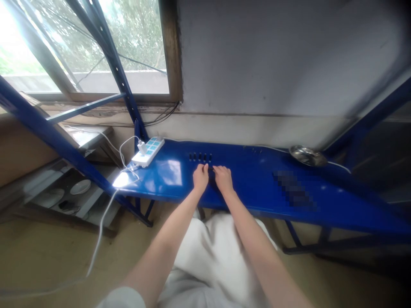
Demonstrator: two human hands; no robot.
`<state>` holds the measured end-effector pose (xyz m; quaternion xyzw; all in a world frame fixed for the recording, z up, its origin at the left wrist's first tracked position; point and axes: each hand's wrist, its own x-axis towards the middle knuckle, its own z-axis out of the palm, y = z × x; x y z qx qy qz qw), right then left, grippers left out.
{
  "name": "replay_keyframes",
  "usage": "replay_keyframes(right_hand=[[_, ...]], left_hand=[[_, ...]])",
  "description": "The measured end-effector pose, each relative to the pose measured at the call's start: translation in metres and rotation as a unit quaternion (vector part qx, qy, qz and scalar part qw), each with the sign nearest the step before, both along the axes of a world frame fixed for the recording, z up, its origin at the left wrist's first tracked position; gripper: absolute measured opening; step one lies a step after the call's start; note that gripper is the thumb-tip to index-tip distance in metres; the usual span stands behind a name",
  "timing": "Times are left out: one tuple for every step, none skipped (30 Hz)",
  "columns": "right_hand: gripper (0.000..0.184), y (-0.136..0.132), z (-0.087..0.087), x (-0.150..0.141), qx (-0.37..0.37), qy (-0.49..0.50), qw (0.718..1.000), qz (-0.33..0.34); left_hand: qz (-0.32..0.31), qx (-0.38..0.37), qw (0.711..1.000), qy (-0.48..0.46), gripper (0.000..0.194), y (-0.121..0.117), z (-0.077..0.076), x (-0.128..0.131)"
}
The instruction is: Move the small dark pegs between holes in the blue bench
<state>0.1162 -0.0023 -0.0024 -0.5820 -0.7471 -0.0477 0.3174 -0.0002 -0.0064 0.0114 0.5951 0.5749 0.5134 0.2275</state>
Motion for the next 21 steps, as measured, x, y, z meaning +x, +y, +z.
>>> replay_keyframes(right_hand=[[0.037, 0.0, -0.0003, 0.0001, 0.002, 0.0, 1.0, 0.002], [0.038, 0.0, -0.0005, 0.0003, 0.003, 0.0, 1.0, 0.003], [0.038, -0.0001, -0.0007, 0.0004, 0.005, -0.002, 1.0, 0.004], [0.038, -0.0003, -0.0007, 0.0004, 0.007, -0.004, 1.0, 0.004], [0.038, -0.0007, -0.0006, 0.0005, 0.009, -0.005, 1.0, 0.005], [0.038, -0.0012, -0.0003, 0.0005, 0.011, -0.006, 1.0, 0.006], [0.038, -0.0017, 0.0002, 0.0005, 0.012, -0.005, 1.0, 0.006], [0.038, -0.0023, 0.0008, 0.0005, 0.014, -0.003, 1.0, 0.006], [0.038, -0.0029, 0.0014, 0.0005, 0.015, -0.001, 1.0, 0.006], [0.038, -0.0034, 0.0019, 0.0005, 0.015, 0.002, 1.0, 0.005], [0.038, -0.0039, 0.0024, 0.0005, 0.015, 0.004, 1.0, 0.004], [0.039, -0.0043, 0.0027, 0.0006, 0.014, 0.006, 1.0, 0.002], [0.039, -0.0046, 0.0029, 0.0007, 0.014, 0.009, 1.0, 0.0], [0.039, -0.0048, 0.003, 0.0009, 0.014, 0.012, 1.0, -0.004], [0.039, -0.005, 0.0031, 0.0011, 0.015, 0.016, 1.0, -0.01], [0.038, -0.0052, 0.0032, 0.0013, 0.017, 0.02, 1.0, -0.014], [0.038, -0.0054, 0.0034, 0.0014, 0.019, 0.024, 0.999, -0.016], [0.037, -0.0055, 0.0036, 0.0015, 0.02, 0.027, 0.999, -0.017], [0.037, -0.0056, 0.0038, 0.0016, 0.021, 0.028, 0.999, -0.015], [0.036, -0.0056, 0.004, 0.0016, 0.022, 0.027, 0.999, -0.012], [0.035, -0.0056, 0.0041, 0.0016, 0.022, 0.024, 0.999, -0.009]], left_hand=[[0.003, -0.003, 1.0, -0.003, 0.034, -0.0003, -0.0001, -0.0001], [0.006, -0.006, 1.0, -0.008, 0.036, -0.0005, 0.0, -0.0003], [0.01, -0.008, 1.0, -0.015, 0.039, -0.0006, 0.0002, -0.0006], [0.013, -0.008, 1.0, -0.022, 0.04, -0.0006, 0.0005, -0.0009], [0.018, -0.007, 0.999, -0.03, 0.042, -0.0003, 0.0008, -0.0013], [0.021, -0.006, 0.999, -0.038, 0.043, 0.0001, 0.0011, -0.0017], [0.024, -0.005, 0.999, -0.044, 0.045, 0.0006, 0.0015, -0.0022], [0.026, -0.007, 0.998, -0.05, 0.046, 0.0011, 0.0018, -0.0027], [0.025, -0.01, 0.998, -0.054, 0.046, 0.0014, 0.0021, -0.0031], [0.023, -0.015, 0.998, -0.058, 0.047, 0.0016, 0.0025, -0.0035], [0.022, -0.019, 0.998, -0.061, 0.047, 0.0015, 0.0029, -0.0038], [0.02, -0.023, 0.997, -0.067, 0.047, 0.0011, 0.0035, -0.0041], [0.02, -0.026, 0.997, -0.075, 0.047, 0.0006, 0.0042, -0.0043], [0.023, -0.029, 0.996, -0.084, 0.048, -0.0002, 0.005, -0.0045], [0.026, -0.032, 0.995, -0.095, 0.048, -0.001, 0.0058, -0.0048], [0.029, -0.035, 0.993, -0.105, 0.048, -0.0018, 0.0066, -0.0051], [0.028, -0.038, 0.992, -0.114, 0.047, -0.0025, 0.0072, -0.0056], [0.026, -0.038, 0.992, -0.12, 0.047, -0.003, 0.0077, -0.0061], [0.023, -0.036, 0.991, -0.125, 0.046, -0.0033, 0.0078, -0.0066], [0.02, -0.032, 0.991, -0.129, 0.045, -0.0033, 0.0077, -0.0071], [0.018, -0.026, 0.991, -0.132, 0.044, -0.0031, 0.0074, -0.0076]])
